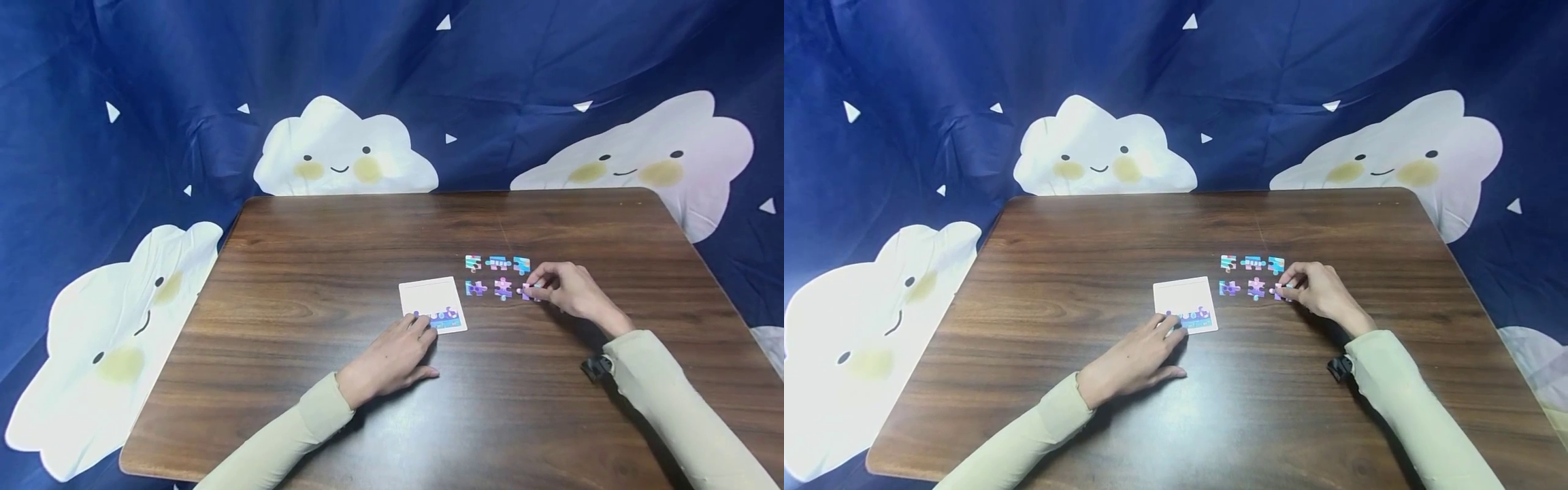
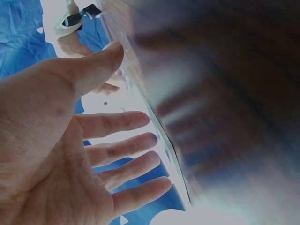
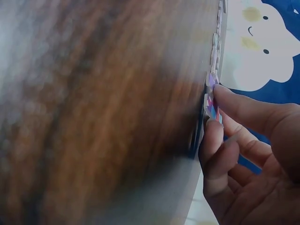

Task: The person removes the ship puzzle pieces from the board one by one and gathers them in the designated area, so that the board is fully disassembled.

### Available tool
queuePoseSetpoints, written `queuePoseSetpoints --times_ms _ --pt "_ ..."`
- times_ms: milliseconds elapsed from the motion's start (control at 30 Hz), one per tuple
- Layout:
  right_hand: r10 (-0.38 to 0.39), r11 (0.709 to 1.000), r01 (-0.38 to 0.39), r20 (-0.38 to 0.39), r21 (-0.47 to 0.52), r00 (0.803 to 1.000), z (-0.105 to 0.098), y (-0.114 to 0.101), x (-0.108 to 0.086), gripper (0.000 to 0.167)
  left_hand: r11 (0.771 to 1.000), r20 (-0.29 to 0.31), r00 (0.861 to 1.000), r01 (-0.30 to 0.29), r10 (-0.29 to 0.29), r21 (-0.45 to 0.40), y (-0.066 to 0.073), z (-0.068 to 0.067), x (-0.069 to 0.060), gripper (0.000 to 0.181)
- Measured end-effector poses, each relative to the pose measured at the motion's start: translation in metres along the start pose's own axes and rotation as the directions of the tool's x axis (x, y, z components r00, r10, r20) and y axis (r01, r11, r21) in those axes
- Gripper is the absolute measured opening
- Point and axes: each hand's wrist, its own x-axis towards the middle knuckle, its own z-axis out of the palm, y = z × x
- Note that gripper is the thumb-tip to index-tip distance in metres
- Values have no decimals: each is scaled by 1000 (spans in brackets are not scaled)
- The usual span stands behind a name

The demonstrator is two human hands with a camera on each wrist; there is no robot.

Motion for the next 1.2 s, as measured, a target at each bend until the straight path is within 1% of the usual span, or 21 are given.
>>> queuePoseSetpoints --times_ms 133,267,400,533,733,967,1100,1200 --pt "-1 1000 1 -4 -12 1000 1 0 -1 12 1000 -3 1000 1 -1 -7 0 2 -2 67" --pt "-22 999 21 -27 -35 999 1 1 -2 13 1000 -5 1000 -2 2 -4 1 2 -3 68" --pt "-39 998 37 -47 -43 998 2 0 -3 14 1000 12 1000 -3 3 -5 2 1 -5 70" --pt "-53 998 50 -64 -37 997 3 -7 -3 12 1000 33 999 -5 5 -14 4 -2 -9 71" --pt "-83 996 81 -84 -32 993 7 -25 1 10 1000 50 998 -22 23 -14 8 -5 -14 71" --pt "-176 984 177 -102 0 979 19 -49 8 5 1000 86 996 -10 12 -26 15 -4 -19 71" --pt "-212 976 216 -89 37 973 27 -64 16 5 1000 90 996 -5 7 -24 15 -2 -19 72" --pt "-231 969 235 -56 79 971 34 -74 22 6 1000 81 997 -8 10 -19 14 -1 -17 73"
